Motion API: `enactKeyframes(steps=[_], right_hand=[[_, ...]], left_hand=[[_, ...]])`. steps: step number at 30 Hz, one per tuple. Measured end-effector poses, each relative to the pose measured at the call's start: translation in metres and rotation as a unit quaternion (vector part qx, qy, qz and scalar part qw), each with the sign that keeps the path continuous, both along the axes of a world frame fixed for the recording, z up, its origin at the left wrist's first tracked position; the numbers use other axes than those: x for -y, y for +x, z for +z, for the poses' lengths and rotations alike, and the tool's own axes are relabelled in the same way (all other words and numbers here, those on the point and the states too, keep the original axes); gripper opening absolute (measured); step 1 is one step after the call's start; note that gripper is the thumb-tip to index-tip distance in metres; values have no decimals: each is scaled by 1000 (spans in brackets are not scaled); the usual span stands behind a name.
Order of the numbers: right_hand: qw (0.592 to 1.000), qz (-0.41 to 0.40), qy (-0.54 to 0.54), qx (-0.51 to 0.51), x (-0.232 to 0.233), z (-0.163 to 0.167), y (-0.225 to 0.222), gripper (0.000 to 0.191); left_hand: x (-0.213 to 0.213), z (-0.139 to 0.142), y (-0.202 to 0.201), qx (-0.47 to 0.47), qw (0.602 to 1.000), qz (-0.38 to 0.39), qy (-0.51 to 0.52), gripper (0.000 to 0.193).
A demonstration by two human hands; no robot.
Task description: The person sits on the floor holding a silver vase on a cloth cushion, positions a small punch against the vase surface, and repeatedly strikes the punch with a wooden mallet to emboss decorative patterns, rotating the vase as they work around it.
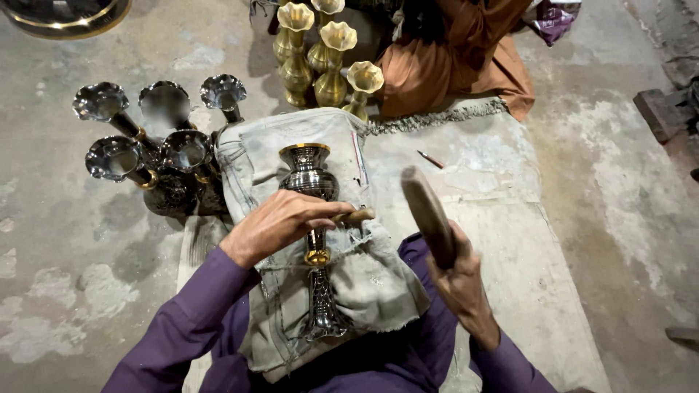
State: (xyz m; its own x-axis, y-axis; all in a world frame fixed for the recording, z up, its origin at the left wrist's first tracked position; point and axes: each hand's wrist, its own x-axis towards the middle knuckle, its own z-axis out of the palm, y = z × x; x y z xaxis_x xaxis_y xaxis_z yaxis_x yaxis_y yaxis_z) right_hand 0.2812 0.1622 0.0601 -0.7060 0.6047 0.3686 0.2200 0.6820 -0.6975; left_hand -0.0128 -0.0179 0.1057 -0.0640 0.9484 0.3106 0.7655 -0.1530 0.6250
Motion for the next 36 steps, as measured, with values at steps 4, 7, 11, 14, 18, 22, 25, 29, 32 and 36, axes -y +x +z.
enactKeyframes(steps=[4,7,11,14,18,22,25,29,32,36], right_hand=[[992,-41,118,25,2,3,-1,56],[999,-38,10,22,0,10,-1,55],[993,3,119,1,-2,14,-2,55],[999,23,-11,-40,-6,14,-5,55],[983,0,140,122,-18,26,-1,53],[981,35,152,115,-32,49,-14,60],[962,67,215,152,-37,76,-26,63],[905,79,310,280,-38,108,-49,70],[890,98,383,227,-38,130,-66,72],[935,147,311,90,-35,155,-84,77]], left_hand=[[2,0,4,19,999,21,-29,42],[3,0,5,14,999,16,26,39],[6,-1,5,37,999,30,23,38],[12,-5,6,34,997,61,25,37],[18,-21,11,112,985,107,73,41],[15,-44,26,157,961,196,119,39],[16,-57,44,217,921,273,172,44],[15,-61,54,241,897,306,208,48],[14,-62,55,230,894,311,226,48],[15,-67,59,240,886,317,239,47]])
